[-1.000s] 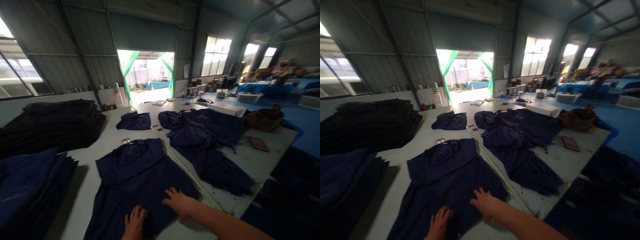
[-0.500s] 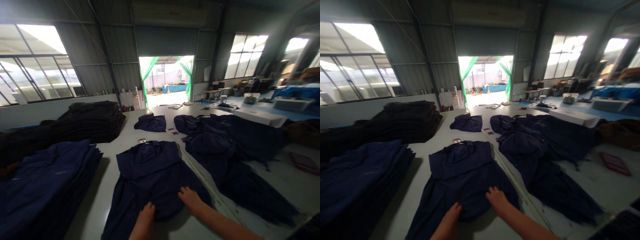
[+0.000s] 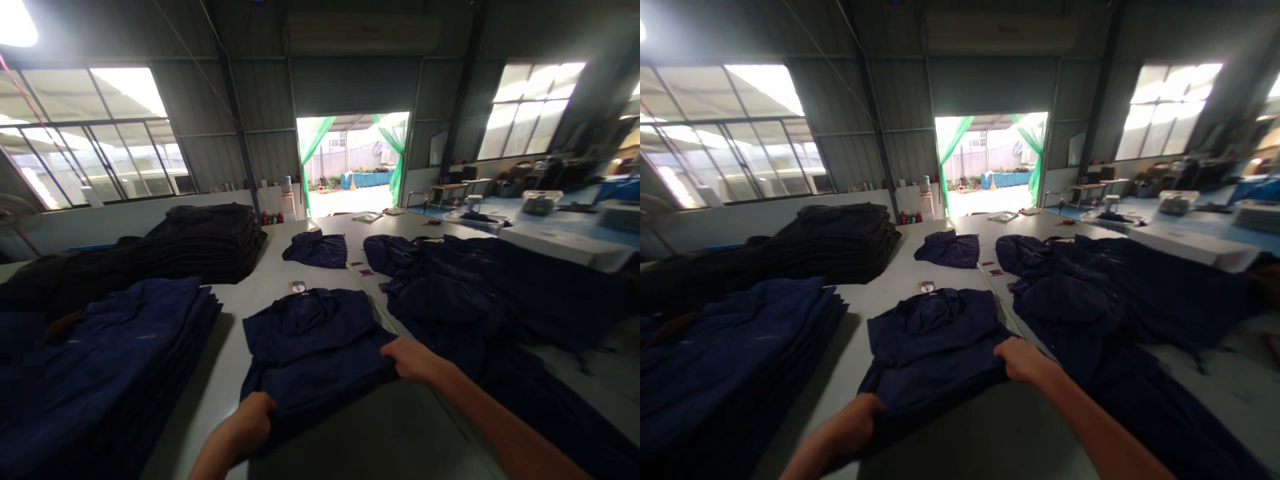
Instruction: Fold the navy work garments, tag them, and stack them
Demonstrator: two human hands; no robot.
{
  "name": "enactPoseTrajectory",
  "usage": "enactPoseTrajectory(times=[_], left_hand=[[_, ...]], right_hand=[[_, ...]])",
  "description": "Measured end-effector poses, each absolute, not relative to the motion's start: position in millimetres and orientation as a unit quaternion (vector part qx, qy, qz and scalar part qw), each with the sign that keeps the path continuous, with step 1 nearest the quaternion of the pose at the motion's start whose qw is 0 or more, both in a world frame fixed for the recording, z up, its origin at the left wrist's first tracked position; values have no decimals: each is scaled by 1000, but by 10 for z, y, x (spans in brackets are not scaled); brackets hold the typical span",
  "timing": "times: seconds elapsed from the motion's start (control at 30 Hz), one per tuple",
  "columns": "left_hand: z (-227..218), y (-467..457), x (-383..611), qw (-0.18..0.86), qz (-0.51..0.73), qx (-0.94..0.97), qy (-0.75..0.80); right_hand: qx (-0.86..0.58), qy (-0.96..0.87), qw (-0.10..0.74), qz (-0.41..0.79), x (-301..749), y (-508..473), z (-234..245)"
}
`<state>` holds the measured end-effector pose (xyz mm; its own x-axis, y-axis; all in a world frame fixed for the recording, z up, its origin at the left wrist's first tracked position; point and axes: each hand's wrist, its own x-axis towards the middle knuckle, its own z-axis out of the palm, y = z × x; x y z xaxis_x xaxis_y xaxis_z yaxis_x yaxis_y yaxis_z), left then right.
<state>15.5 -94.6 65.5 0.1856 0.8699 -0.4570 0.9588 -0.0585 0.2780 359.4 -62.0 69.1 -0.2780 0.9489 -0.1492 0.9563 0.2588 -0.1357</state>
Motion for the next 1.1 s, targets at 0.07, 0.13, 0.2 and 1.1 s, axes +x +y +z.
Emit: enactPoseTrajectory(times=[0.07,0.13,0.2,1.1], left_hand=[[907,-967,120,320,-111,697,632],[1105,-927,77,351,-110,681,633],[1205,-802,18,338,-77,696,629],[-851,611,118,69,38,667,741]], right_hand=[[595,794,27,-120,3636,-611,872],[599,792,8,-117,3639,-568,1041],[595,799,-22,-85,3586,-464,1166],[516,843,-39,-148,2311,1215,-865]])
